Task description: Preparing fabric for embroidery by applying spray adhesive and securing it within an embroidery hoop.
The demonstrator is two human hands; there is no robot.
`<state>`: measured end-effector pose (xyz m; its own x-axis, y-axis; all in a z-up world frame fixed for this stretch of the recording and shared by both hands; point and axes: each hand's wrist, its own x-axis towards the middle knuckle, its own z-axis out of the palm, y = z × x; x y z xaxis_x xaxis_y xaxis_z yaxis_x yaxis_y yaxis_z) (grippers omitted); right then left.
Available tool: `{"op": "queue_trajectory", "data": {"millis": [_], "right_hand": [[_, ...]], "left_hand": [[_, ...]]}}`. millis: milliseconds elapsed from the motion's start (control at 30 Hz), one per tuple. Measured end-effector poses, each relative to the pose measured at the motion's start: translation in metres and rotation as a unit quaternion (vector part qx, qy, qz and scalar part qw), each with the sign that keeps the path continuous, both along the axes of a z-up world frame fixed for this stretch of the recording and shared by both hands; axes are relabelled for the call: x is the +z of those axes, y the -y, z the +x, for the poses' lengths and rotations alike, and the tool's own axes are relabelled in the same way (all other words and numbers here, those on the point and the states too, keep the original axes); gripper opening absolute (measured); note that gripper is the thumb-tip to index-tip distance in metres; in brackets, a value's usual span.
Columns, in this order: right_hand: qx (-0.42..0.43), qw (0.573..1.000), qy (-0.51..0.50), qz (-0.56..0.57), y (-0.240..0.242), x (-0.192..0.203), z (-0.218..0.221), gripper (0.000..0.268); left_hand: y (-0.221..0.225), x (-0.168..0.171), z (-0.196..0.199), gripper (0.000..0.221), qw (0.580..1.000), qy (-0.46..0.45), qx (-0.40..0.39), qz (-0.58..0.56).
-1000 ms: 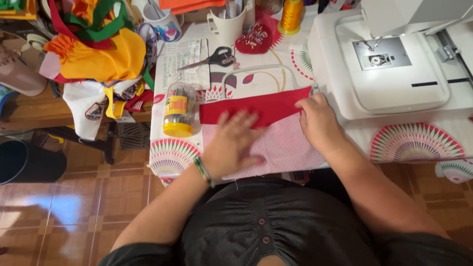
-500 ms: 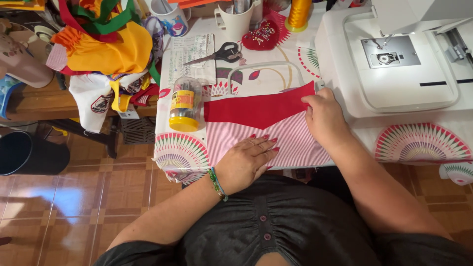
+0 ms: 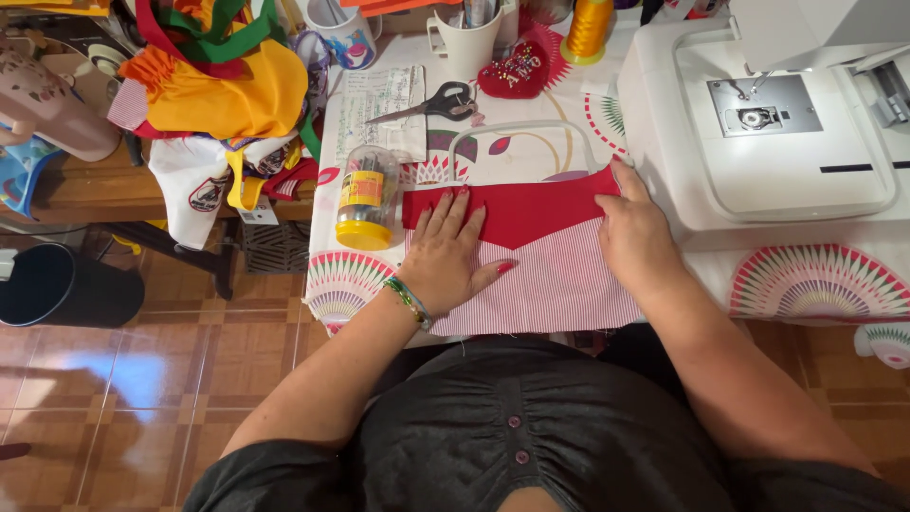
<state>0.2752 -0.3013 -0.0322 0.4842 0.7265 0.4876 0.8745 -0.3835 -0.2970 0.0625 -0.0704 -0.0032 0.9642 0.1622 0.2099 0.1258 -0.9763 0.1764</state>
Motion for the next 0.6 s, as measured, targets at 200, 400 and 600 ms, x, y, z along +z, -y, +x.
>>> {"op": "queue_trajectory", "data": {"millis": [200,400,600], "right_hand": [[-0.003,1.0,0.014,-0.005,0.003,-0.019,0.01,0.034],[-0.041,0.998,0.029,-0.044,0.002,-0.027,0.016,0.041],[-0.026,0.999,0.005,-0.022,0.002,-0.029,0.013,0.044]], "left_hand": [[-0.011,0.002,0.022,0.069,1.0,-0.007,0.01,-0.026],[-0.042,-0.039,0.073,0.039,0.974,0.066,0.063,0.206],[-0.065,-0.05,0.097,0.018,0.965,0.111,0.071,0.226]]}}
